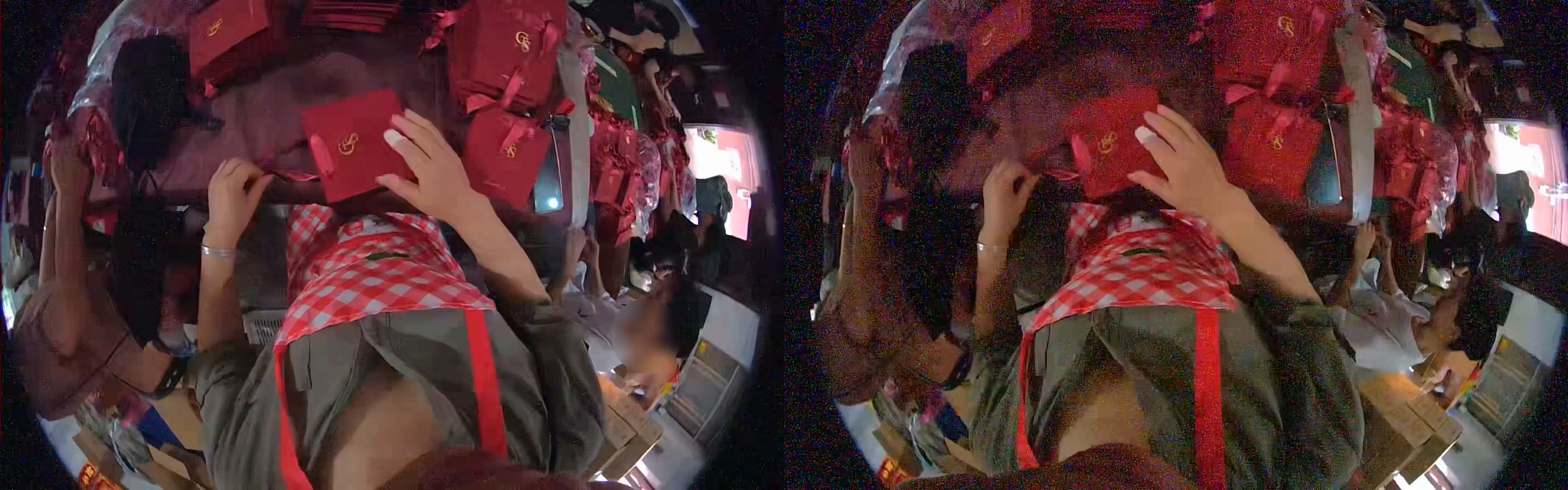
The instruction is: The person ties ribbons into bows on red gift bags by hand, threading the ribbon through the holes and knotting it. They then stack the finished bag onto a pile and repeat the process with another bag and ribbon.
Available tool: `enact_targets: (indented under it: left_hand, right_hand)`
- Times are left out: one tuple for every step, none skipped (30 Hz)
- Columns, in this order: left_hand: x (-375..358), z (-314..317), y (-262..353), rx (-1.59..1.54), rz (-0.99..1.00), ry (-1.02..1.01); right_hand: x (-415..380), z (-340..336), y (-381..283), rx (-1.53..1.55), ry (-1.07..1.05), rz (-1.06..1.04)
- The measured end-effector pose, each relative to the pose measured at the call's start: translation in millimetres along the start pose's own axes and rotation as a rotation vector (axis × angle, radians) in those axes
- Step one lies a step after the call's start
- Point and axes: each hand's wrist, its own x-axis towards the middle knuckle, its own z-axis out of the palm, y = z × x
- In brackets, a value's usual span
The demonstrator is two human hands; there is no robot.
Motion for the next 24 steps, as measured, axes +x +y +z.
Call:
enact_targets:
  left_hand:
    - [0,-1,1,0.013,-0.023,0.01]
    - [-1,-3,2,0.012,-0.007,0.012]
    - [-1,-3,2,0.005,-0.016,0.004]
    - [1,-2,3,0.0,-0.023,0.007]
    - [2,-1,3,-0.011,-0.024,0.028]
    - [4,-1,3,-0.014,-0.018,0.04]
    - [5,-1,5,-0.011,-0.018,0.037]
    - [4,1,7,-0.008,-0.02,0.042]
    - [3,0,10,-0.004,-0.025,0.063]
    - [5,-2,12,-0.072,-0.099,0.039]
    - [6,-4,14,-0.141,-0.167,0.012]
    - [6,-5,11,-0.02,-0.099,0.019]
    - [4,-4,13,-0.014,-0.092,0.028]
    - [2,-4,17,-0.062,-0.161,0.007]
    - [2,-4,20,-0.109,-0.23,-0.013]
    - [0,-1,16,-0.102,-0.221,0.009]
    - [-1,-1,17,-0.096,-0.217,0.012]
    - [-1,-2,19,-0.105,-0.235,0.008]
    - [-1,-2,20,-0.116,-0.255,0.003]
    - [-1,0,20,-0.114,-0.258,0.008]
    - [-3,1,20,-0.097,-0.267,0.012]
    - [-3,1,20,-0.079,-0.275,0.015]
    - [-2,3,19,-0.073,-0.275,0.018]
    - [-3,3,19,-0.053,-0.259,0.033]
  right_hand:
    - [-3,-18,0,-0.021,0.059,-0.009]
    - [-12,-32,6,-0.034,0.192,0.006]
    - [-23,-48,15,-0.102,0.207,0.087]
    - [-38,-60,27,-0.223,0.299,0.15]
    - [-54,-72,39,-0.335,0.318,0.252]
    - [-68,-82,47,-0.444,0.332,0.352]
    - [-82,-92,54,-0.491,0.306,0.441]
    - [-94,-99,61,-0.539,0.281,0.522]
    - [-105,-101,66,-0.506,0.246,0.636]
    - [-113,-100,73,-0.47,0.218,0.746]
    - [-120,-98,77,-0.454,0.193,0.828]
    - [-119,-97,78,-0.419,0.204,0.841]
    - [-119,-95,77,-0.383,0.212,0.862]
    - [-120,-94,80,-0.37,0.206,0.842]
    - [-119,-92,83,-0.367,0.217,0.84]
    - [-118,-88,86,-0.336,0.23,0.87]
    - [-118,-85,91,-0.306,0.242,0.897]
    - [-120,-82,96,-0.303,0.248,0.891]
    - [-124,-79,101,-0.261,0.268,0.876]
    - [-127,-77,103,-0.218,0.286,0.86]
    - [-122,-80,96,-0.079,0.3,0.913]
    - [-124,-78,96,-0.073,0.3,0.912]
    - [-125,-76,98,-0.114,0.345,0.848]
    - [-126,-73,99,-0.152,0.386,0.787]
